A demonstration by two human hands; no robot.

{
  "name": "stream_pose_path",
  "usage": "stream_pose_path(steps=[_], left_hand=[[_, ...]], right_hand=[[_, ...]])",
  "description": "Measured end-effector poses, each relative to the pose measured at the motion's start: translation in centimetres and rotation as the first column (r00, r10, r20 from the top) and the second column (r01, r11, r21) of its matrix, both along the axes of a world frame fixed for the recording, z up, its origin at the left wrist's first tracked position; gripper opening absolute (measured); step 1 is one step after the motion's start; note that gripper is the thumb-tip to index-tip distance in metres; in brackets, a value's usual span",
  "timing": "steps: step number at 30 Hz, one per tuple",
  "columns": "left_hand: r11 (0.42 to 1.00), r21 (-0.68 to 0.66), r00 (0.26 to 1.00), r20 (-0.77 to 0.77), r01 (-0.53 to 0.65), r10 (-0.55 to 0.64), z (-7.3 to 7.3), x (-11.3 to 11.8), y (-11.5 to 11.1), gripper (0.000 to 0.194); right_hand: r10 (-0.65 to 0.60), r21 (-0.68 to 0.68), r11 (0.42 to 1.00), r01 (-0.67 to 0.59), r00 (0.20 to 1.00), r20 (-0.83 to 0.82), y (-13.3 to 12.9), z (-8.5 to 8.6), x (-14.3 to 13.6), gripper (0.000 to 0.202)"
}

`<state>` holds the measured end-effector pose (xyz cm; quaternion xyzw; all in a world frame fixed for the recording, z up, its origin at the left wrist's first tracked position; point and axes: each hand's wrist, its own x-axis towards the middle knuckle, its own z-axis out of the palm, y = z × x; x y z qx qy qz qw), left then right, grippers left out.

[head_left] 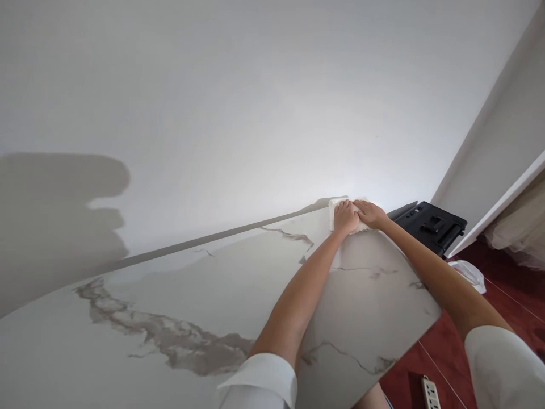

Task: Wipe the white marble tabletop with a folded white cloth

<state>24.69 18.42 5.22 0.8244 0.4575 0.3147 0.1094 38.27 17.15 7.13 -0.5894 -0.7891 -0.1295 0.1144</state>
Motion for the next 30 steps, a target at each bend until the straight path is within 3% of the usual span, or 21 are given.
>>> stream_pose_path(steps=[4,10,17,20,23,27,30], left_hand=[[0.999,0.01,0.999,-0.012,-0.033,0.033,-0.4,-3.1,2.0,0.045],[0.997,0.037,0.995,-0.072,-0.065,0.068,-1.9,-9.5,2.4,0.042],[0.99,0.105,0.987,-0.122,-0.092,0.105,-3.9,-22.1,0.2,0.043],[0.981,0.079,0.978,-0.103,-0.175,0.183,-5.4,-27.3,0.2,0.044],[0.962,-0.007,0.959,-0.081,-0.273,0.271,-9.0,-29.6,5.1,0.048],[0.895,-0.183,0.913,-0.043,-0.407,0.406,-14.9,-28.6,16.3,0.055],[0.817,-0.239,0.84,0.015,-0.524,0.543,-17.5,-28.9,20.8,0.055]], right_hand=[[0.02,-0.005,1.0,-0.02,1.0,0.021,1.8,0.0,-3.6,0.048],[0.039,-0.058,0.998,-0.036,0.998,0.058,2.1,-0.6,-9.9,0.048],[0.327,-0.129,0.942,-0.308,0.93,0.169,0.8,-0.9,-19.8,0.054],[0.432,-0.098,0.902,-0.421,0.89,0.147,1.9,-3.0,-24.7,0.053],[0.488,-0.078,0.872,-0.483,0.87,0.065,8.0,-8.0,-26.9,0.053],[0.606,-0.067,0.791,-0.608,0.794,-0.049,21.0,-15.6,-26.0,0.052],[0.687,-0.036,0.718,-0.695,0.716,-0.123,27.0,-18.8,-26.7,0.05]])
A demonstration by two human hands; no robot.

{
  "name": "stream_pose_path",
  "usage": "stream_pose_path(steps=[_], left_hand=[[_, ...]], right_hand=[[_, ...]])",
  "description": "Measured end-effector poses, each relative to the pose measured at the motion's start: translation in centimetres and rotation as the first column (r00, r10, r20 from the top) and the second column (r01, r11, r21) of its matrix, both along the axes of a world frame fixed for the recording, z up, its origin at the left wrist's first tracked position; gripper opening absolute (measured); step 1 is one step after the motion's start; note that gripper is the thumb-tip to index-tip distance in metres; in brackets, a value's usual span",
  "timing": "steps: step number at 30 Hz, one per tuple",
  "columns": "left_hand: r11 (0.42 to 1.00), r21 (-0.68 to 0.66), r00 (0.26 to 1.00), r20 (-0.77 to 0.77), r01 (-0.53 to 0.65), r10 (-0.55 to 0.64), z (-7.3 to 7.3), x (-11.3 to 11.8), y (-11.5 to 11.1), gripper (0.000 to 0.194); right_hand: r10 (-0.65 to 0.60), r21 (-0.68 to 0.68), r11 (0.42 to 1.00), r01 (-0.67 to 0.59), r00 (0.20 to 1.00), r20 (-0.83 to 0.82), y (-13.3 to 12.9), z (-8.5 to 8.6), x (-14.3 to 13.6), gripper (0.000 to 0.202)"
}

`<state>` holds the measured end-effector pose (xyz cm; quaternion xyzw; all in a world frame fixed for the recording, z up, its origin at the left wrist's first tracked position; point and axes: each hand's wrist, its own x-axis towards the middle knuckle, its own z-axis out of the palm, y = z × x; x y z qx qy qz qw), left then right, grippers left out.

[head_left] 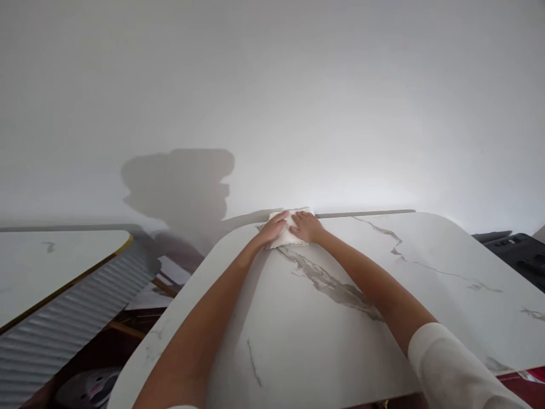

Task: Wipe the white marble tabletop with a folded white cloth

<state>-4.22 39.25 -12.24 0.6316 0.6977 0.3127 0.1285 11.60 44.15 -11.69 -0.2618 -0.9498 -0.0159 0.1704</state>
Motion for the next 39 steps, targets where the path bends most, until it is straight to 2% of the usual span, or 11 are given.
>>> stream_pose_path(steps=[3,6,8,13,17,21,26,31,35,37,39], left_hand=[[0.995,0.002,0.995,-0.02,-0.098,0.098,-0.4,-3.1,-0.9,0.056],[0.991,-0.002,0.988,-0.076,-0.133,0.133,0.0,-7.0,-4.2,0.059],[0.988,-0.02,0.984,-0.098,-0.151,0.149,0.3,-8.7,-6.2,0.061],[0.981,-0.036,0.973,-0.14,-0.19,0.183,0.1,-9.2,-10.3,0.065],[0.98,-0.014,0.969,-0.155,-0.197,0.193,-0.5,-8.3,-14.5,0.07],[0.977,0.002,0.959,-0.191,-0.214,0.211,-0.8,-6.7,-19.9,0.066],[0.969,-0.002,0.933,-0.27,-0.246,0.237,-0.6,-3.1,-26.0,0.062],[0.963,0.045,0.881,-0.394,-0.267,0.263,-1.2,1.3,-31.0,0.059],[0.964,0.05,0.84,-0.481,-0.26,0.251,-1.8,4.7,-33.2,0.056],[0.968,0.059,0.828,-0.506,-0.245,0.24,-2.1,6.1,-32.9,0.055],[0.973,0.067,0.825,-0.518,-0.223,0.225,-2.2,7.3,-31.5,0.055]], right_hand=[[0.05,-0.013,0.999,-0.051,0.997,-0.066,0.1,-0.8,-3.7,0.048],[0.062,-0.034,0.997,-0.066,0.994,-0.093,-2.7,-0.8,-8.2,0.048],[0.07,-0.041,0.996,-0.075,0.993,-0.096,-4.6,-0.7,-10.3,0.048],[0.12,-0.001,0.993,-0.122,0.981,-0.155,-8.2,-0.7,-11.1,0.044],[0.174,0.028,0.985,-0.171,0.975,-0.142,-11.8,-0.6,-10.1,0.049],[0.208,0.032,0.978,-0.206,0.961,-0.181,-16.5,-0.7,-8.8,0.05],[0.255,0.031,0.967,-0.254,0.953,-0.162,-21.7,-1.0,-6.0,0.06],[0.334,0.052,0.942,-0.33,0.927,-0.169,-25.5,-1.2,-1.5,0.062],[0.387,0.075,0.922,-0.38,0.904,-0.183,-27.0,-1.4,2.8,0.062],[0.407,0.077,0.913,-0.399,0.895,-0.185,-26.8,-1.5,4.8,0.061],[0.404,0.072,0.915,-0.397,0.898,-0.177,-26.0,-1.6,6.2,0.062]])
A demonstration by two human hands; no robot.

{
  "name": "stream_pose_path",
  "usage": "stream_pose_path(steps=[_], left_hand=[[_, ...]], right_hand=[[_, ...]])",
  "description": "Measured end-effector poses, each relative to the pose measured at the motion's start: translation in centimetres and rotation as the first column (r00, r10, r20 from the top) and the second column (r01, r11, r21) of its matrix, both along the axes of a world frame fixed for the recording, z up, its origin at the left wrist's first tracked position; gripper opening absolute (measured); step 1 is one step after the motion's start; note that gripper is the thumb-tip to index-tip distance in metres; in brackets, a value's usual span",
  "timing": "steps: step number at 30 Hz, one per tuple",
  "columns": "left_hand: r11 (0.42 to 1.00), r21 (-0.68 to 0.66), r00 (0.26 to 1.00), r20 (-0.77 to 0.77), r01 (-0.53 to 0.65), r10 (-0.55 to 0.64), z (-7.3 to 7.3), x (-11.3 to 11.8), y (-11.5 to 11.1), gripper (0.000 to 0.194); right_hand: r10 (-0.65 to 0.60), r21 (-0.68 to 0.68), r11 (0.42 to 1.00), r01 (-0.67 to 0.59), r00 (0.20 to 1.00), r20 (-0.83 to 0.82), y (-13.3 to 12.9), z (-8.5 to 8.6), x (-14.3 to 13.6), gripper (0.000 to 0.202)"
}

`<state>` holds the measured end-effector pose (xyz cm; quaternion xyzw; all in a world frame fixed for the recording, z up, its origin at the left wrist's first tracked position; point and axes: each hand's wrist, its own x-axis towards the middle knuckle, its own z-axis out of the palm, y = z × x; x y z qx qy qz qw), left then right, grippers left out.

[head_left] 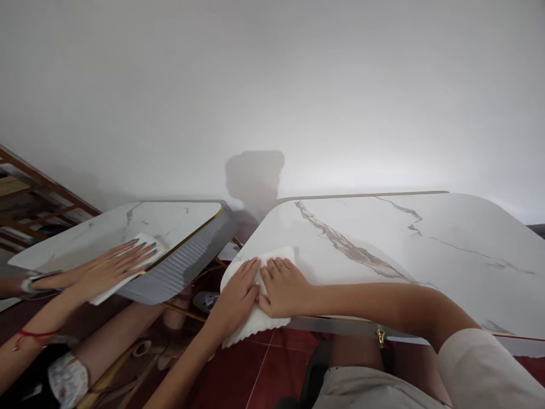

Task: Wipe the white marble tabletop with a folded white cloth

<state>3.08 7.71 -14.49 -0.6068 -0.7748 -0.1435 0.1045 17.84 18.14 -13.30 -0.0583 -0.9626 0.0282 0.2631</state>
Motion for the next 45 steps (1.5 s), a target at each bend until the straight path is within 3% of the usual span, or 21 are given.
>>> stream_pose_path(steps=[5,10,13,17,24,27,31,37,45], left_hand=[[0.999,0.031,1.0,-0.004,0.029,-0.028,0.2,0.6,6.1,0.053],[0.996,0.082,0.998,0.06,0.018,-0.023,0.6,-1.7,12.4,0.05],[0.994,0.106,0.994,0.108,0.005,-0.017,0.8,-3.4,15.6,0.048],[0.991,0.134,0.988,0.145,0.027,-0.047,1.0,-5.7,19.3,0.048],[0.982,0.167,0.99,0.09,0.093,-0.109,0.8,-9.5,24.9,0.046],[0.973,0.171,0.985,0.05,0.156,-0.166,1.0,-10.2,27.2,0.045],[0.986,0.128,0.99,0.077,0.103,-0.114,1.5,-9.5,30.2,0.043],[0.984,0.082,0.985,0.051,0.159,-0.163,1.8,-6.3,32.2,0.042],[0.96,0.032,0.961,0.009,0.277,-0.277,1.7,-2.2,30.3,0.045]], right_hand=[[-0.072,-0.027,0.997,0.073,0.996,0.043,4.5,0.7,0.4,0.058],[-0.133,-0.18,0.969,0.168,0.973,0.19,10.1,2.3,-3.2,0.039],[-0.233,-0.23,0.936,0.267,0.959,0.162,12.5,2.2,-5.7,0.033],[-0.346,-0.213,0.915,0.342,0.938,0.018,14.9,1.1,-8.2,0.036],[-0.355,-0.231,0.91,0.343,0.935,-0.009,20.2,0.9,-11.4,0.034],[-0.339,-0.256,0.907,0.334,0.94,0.025,22.7,1.3,-11.9,0.035],[-0.375,-0.266,0.886,0.38,0.924,0.071,25.0,1.6,-11.2,0.037],[-0.48,-0.221,0.846,0.486,0.873,0.083,25.7,1.2,-8.4,0.038],[-0.551,-0.194,0.803,0.564,0.826,0.118,22.3,1.3,-3.6,0.044]])
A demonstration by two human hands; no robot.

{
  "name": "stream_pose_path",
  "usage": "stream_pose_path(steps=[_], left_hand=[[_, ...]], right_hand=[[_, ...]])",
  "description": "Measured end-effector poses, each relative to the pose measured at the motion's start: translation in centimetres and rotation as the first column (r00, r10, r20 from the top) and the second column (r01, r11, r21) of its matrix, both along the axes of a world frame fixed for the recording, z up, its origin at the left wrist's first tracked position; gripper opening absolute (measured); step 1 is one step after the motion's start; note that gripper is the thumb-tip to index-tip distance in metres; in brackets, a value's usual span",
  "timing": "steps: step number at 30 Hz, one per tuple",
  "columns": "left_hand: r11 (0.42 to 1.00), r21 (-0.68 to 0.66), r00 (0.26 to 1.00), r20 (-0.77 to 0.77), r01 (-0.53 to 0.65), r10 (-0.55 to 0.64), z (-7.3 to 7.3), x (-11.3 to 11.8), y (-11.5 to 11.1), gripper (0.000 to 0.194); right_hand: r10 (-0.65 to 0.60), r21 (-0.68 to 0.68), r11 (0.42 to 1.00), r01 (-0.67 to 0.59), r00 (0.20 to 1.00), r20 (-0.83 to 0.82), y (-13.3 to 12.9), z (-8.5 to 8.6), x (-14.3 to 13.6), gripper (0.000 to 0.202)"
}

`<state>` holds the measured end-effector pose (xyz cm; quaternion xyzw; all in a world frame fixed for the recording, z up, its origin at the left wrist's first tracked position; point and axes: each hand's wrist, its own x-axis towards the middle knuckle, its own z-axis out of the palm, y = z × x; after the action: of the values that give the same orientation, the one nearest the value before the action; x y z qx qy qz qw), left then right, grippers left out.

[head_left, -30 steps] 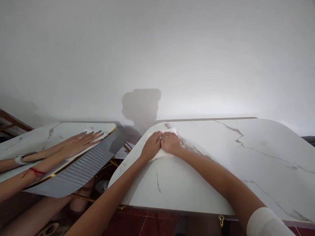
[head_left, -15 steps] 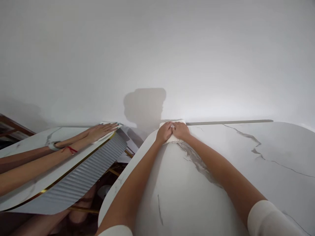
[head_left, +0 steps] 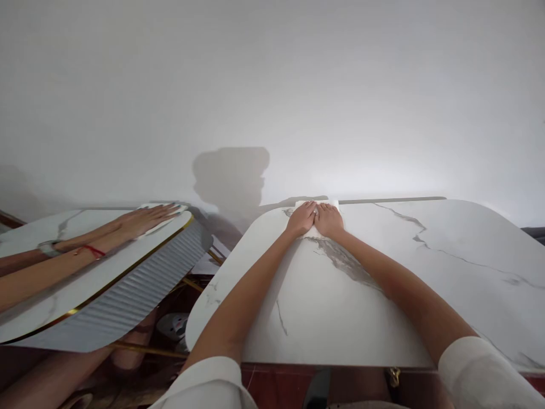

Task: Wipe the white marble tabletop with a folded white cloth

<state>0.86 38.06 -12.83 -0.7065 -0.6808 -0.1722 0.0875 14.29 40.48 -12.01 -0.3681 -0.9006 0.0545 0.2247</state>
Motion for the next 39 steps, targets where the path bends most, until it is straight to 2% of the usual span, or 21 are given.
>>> stream_pose_path(steps=[6,15,19,24,27,31,35,39], left_hand=[[0.993,0.012,0.993,0.007,0.119,-0.119,-0.3,2.2,-4.6,0.047],[0.998,0.044,0.998,-0.027,0.051,-0.05,-0.9,5.0,-15.1,0.049],[0.999,0.053,0.999,-0.039,-0.007,0.009,-1.4,6.5,-19.5,0.051],[0.992,0.056,0.993,-0.028,-0.11,0.112,-2.1,10.1,-23.1,0.053],[0.991,0.058,0.993,-0.011,-0.12,0.121,-2.4,12.7,-23.4,0.053],[0.996,0.047,0.996,0.034,-0.08,0.078,-2.5,15.4,-21.7,0.054],[0.999,0.047,0.999,0.039,-0.027,0.025,-2.2,16.3,-18.6,0.052],[0.999,0.043,0.999,0.036,-0.031,0.03,-1.6,15.6,-14.2,0.049]], right_hand=[[-0.031,0.037,0.999,0.031,1.0,0.003,-4.8,-0.5,2.6,0.046],[0.098,0.136,0.986,-0.094,0.995,-0.029,-13.5,-1.1,5.2,0.048],[0.179,0.124,0.977,-0.174,0.983,-0.029,-17.0,-0.9,6.9,0.049],[0.286,0.1,0.954,-0.283,0.958,-0.013,-19.4,-0.5,10.6,0.053],[0.303,0.106,0.948,-0.301,0.953,0.005,-19.5,-0.5,13.3,0.054],[0.272,0.113,0.955,-0.273,0.962,0.027,-18.1,-0.6,16.1,0.053],[0.231,0.139,0.962,-0.235,0.972,0.043,-15.6,-0.6,16.9,0.05],[0.201,0.132,0.969,-0.211,0.976,0.082,-11.6,-0.3,15.8,0.047]])
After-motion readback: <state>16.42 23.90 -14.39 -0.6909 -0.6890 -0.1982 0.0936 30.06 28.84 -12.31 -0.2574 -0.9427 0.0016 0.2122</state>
